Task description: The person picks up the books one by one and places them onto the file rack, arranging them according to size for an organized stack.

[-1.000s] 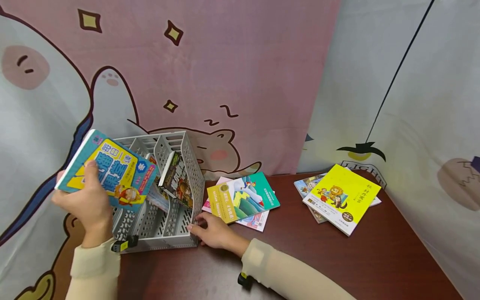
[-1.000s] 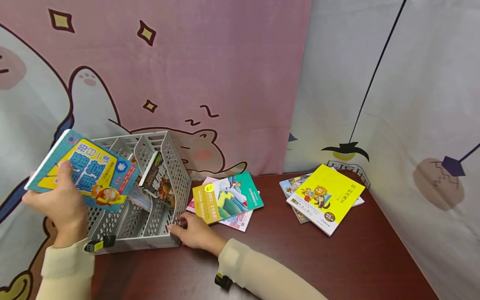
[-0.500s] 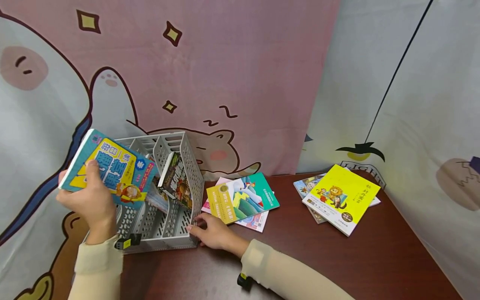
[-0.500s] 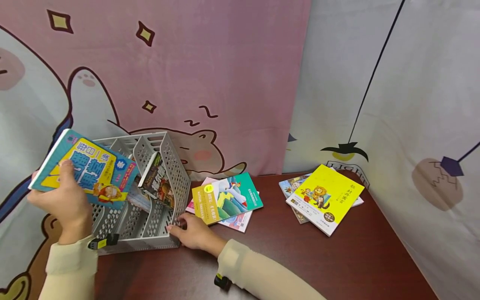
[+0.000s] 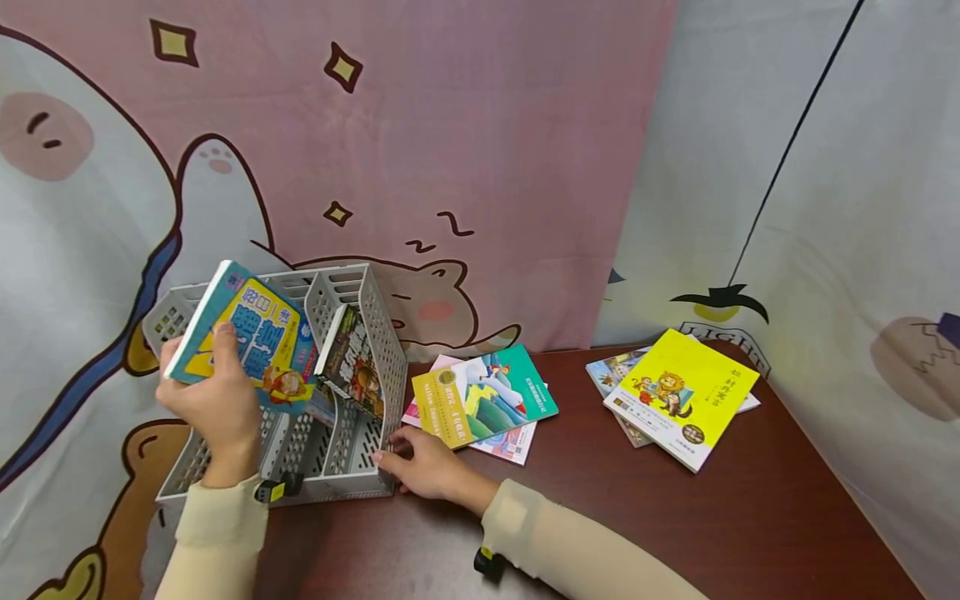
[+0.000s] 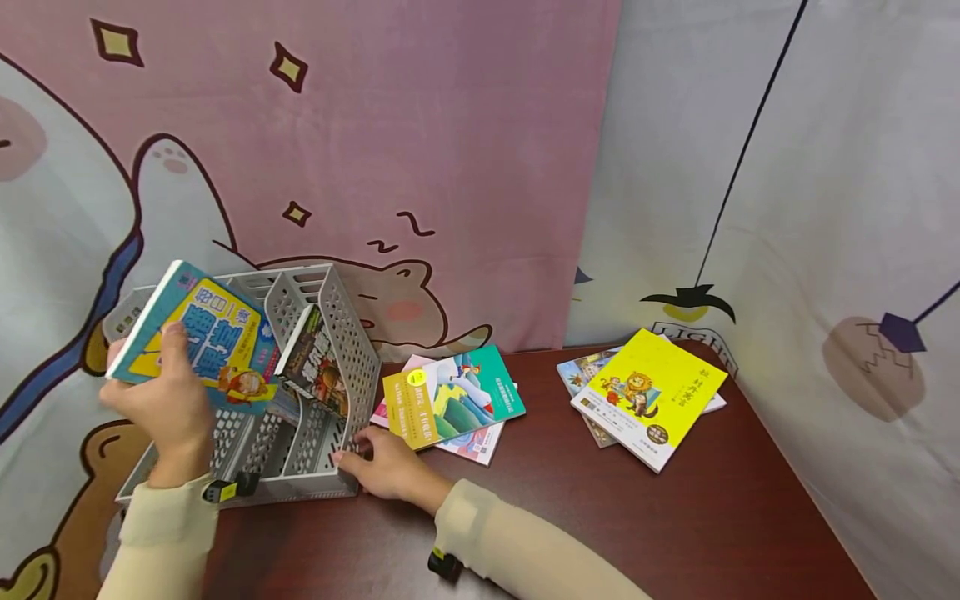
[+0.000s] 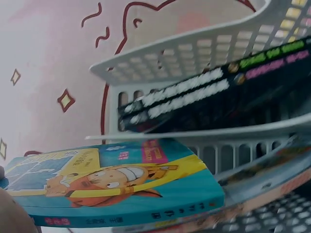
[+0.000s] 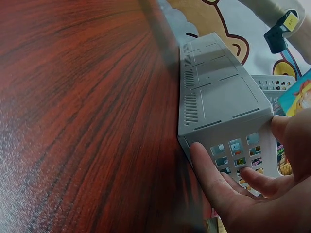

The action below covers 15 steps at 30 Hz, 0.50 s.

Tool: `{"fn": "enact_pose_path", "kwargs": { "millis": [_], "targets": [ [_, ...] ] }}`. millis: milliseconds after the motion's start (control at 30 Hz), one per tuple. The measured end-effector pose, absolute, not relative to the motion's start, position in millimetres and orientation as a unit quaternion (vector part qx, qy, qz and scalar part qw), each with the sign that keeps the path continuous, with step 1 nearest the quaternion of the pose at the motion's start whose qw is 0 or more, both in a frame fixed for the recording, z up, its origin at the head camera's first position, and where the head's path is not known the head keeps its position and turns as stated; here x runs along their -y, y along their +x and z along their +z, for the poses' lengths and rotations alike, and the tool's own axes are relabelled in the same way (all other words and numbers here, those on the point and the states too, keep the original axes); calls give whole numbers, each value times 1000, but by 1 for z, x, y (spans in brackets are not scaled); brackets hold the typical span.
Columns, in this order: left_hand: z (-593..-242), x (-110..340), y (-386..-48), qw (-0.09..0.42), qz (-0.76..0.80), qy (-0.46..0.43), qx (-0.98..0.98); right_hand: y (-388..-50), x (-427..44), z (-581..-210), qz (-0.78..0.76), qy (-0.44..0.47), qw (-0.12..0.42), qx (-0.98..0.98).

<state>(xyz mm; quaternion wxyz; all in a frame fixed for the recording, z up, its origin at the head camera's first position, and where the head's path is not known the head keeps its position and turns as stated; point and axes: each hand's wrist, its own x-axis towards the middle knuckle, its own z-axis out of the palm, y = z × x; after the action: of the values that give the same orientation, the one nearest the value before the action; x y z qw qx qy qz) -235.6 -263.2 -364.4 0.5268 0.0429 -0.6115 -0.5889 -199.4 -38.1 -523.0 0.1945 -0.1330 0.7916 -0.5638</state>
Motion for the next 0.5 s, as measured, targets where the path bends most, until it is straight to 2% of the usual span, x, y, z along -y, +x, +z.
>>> {"fn": "enact_pose_path", "kwargs": {
  "millis": [100,333,500],
  "targets": [
    [-372,260,-242,510,-593,51,622,-199,38,-522,-564,-132,196,-791],
    [-391,261,-252,425,-640,60,637,-198,39,-521,-568,-129,201,-788],
    [-400,264,-258,385,-651,75,650,-199,38,-521,-568,-131,198,-788]
  ]
}}
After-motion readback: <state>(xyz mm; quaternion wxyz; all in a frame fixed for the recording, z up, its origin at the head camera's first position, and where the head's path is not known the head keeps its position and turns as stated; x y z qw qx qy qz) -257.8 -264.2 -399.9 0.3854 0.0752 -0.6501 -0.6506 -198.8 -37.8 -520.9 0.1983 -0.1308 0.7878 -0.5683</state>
